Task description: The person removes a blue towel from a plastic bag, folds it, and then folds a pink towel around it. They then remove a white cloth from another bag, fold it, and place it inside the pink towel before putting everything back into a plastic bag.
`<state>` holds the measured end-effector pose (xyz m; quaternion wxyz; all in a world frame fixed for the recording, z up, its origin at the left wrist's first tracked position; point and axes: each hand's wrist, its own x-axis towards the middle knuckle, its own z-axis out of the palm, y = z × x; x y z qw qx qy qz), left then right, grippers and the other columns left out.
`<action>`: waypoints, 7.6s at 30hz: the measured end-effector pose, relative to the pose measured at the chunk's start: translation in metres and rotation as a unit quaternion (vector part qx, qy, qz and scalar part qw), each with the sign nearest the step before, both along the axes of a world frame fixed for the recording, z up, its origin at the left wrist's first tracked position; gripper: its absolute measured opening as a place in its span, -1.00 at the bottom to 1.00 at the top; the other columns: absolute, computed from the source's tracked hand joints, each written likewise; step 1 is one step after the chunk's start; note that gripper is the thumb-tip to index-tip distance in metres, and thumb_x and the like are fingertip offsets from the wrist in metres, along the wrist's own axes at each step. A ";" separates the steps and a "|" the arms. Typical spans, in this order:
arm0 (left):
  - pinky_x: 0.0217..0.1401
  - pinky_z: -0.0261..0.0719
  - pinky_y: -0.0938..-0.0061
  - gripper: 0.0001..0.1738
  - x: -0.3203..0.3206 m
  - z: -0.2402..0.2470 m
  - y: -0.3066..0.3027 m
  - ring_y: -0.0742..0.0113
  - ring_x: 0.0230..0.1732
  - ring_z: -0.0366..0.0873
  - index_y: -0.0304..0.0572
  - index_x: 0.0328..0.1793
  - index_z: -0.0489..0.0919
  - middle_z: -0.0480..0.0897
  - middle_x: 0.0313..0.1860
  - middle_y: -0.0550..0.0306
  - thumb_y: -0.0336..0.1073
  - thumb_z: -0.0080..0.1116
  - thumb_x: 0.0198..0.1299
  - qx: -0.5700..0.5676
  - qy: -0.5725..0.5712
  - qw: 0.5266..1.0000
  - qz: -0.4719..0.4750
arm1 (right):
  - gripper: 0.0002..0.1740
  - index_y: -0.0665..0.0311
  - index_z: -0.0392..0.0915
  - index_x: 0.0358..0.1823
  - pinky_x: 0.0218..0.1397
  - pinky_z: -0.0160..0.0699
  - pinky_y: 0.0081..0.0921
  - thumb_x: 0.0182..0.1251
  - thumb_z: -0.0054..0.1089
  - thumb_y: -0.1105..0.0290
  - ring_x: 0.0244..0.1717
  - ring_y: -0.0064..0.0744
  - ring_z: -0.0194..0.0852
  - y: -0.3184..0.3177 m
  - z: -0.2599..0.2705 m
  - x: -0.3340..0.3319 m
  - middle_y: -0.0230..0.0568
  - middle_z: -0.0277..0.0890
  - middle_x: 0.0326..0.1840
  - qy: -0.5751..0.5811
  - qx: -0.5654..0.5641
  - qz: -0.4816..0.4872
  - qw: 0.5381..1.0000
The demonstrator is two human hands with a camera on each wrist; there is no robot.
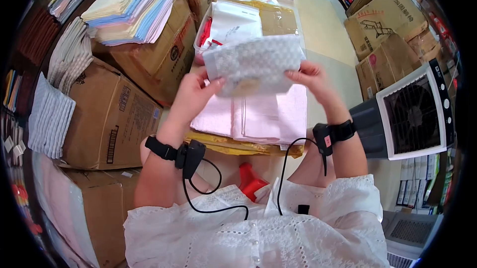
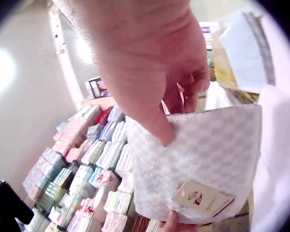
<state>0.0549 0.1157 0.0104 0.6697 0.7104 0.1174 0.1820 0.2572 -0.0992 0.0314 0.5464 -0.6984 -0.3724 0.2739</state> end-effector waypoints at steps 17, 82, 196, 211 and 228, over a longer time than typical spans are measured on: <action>-0.28 0.54 0.65 -0.76 -0.022 -0.072 -0.040 0.56 -0.39 0.53 -0.32 -0.05 0.52 0.59 -0.28 0.22 -0.33 0.11 0.22 -0.143 0.176 0.970 -0.083 | -0.61 0.40 0.51 -0.06 -0.14 0.56 -0.53 0.36 0.05 0.18 -0.23 -0.54 0.49 -0.041 -0.079 -0.030 -0.30 0.53 -0.20 0.124 -0.134 0.036 0.983; 0.15 0.37 0.57 -0.60 -0.053 -0.050 -0.098 0.51 0.02 0.43 -0.33 0.15 0.38 0.51 0.00 0.21 -0.46 0.10 0.17 -0.217 0.116 0.915 -0.321 | -0.78 0.26 0.48 -0.12 -0.50 0.24 -0.79 0.27 0.16 0.33 -0.46 -0.82 0.31 -0.061 0.006 -0.039 -0.56 0.45 -0.38 0.118 -0.118 0.069 0.984; 0.38 -0.04 -0.06 -0.45 0.012 -0.095 -0.111 -0.12 0.33 0.20 -0.31 0.19 0.39 0.31 0.27 -0.27 -0.12 0.00 0.13 0.507 0.100 0.854 0.051 | -0.34 0.13 0.09 0.37 0.36 0.03 -0.01 0.32 -0.14 -0.02 0.41 0.11 -0.04 0.053 -0.093 -0.005 -0.08 0.02 0.44 -0.452 -0.328 0.194 0.807; 0.45 -0.20 -0.05 -0.40 0.012 -0.095 -0.120 -0.07 0.40 0.08 -0.36 0.20 0.39 0.25 0.31 -0.27 -0.06 -0.04 0.14 0.464 0.140 0.874 0.027 | -0.76 0.10 0.65 -0.26 -0.06 0.49 -0.29 0.17 -0.03 0.34 -0.15 -0.08 0.54 0.224 -0.063 0.068 -0.10 0.59 -0.24 -0.452 -0.261 0.224 0.823; 0.41 -0.10 -0.05 -0.43 0.009 -0.092 -0.119 -0.10 0.37 0.11 -0.40 0.14 0.42 0.28 0.28 -0.28 -0.09 0.03 0.10 0.465 0.103 0.878 0.055 | -0.70 0.46 0.49 0.01 -0.01 0.53 -0.50 0.32 -0.12 0.51 -0.08 -0.45 0.51 0.093 0.001 0.019 -0.17 0.53 -0.03 0.085 -0.143 0.097 0.981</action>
